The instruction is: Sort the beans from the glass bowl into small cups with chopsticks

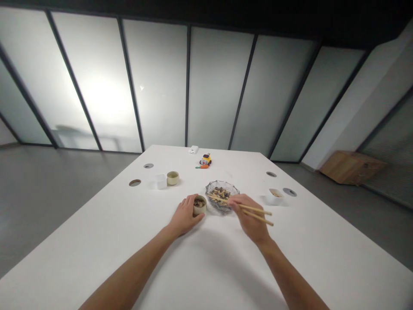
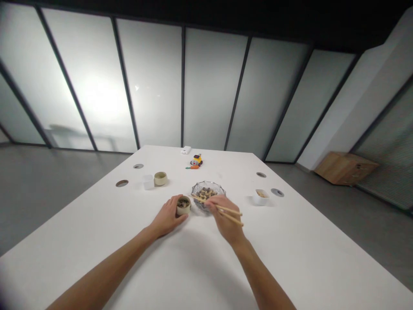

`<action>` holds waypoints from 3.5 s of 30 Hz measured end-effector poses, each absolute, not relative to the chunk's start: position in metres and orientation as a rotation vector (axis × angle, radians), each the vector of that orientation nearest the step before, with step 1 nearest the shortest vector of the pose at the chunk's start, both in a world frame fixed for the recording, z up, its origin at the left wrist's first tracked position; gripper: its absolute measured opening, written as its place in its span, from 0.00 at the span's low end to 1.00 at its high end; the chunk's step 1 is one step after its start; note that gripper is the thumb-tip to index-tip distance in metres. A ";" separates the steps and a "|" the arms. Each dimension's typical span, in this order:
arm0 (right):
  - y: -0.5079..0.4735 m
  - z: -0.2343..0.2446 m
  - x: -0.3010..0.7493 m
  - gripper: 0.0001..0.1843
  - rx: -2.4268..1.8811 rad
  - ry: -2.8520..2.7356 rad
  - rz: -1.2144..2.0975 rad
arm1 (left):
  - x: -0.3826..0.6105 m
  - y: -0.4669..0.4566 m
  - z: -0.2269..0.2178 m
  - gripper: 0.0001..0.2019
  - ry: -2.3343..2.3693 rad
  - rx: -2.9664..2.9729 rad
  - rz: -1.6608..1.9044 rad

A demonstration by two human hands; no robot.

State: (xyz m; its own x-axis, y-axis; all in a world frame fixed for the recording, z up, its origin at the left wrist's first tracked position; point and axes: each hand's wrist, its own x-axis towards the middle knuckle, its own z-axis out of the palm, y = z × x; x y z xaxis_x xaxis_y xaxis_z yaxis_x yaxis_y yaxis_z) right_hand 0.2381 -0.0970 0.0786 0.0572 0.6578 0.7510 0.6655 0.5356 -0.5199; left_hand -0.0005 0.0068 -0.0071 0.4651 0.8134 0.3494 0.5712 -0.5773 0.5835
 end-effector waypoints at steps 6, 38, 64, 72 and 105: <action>-0.062 0.053 0.282 0.32 -1.282 -1.469 -0.105 | -0.001 0.008 -0.008 0.34 1.174 2.331 0.854; -0.055 0.010 0.286 0.26 -1.200 -1.451 0.036 | -0.003 0.007 -0.003 0.34 1.168 2.353 0.813; -0.045 0.007 0.291 0.22 -1.156 -1.495 0.076 | -0.006 0.010 -0.005 0.33 1.141 2.356 0.843; -0.048 0.010 0.290 0.23 -1.206 -1.394 -0.026 | -0.006 0.009 -0.003 0.33 1.156 2.349 0.825; -0.049 0.019 0.276 0.24 -0.944 -0.878 0.491 | -0.006 0.009 -0.004 0.34 1.133 2.340 0.839</action>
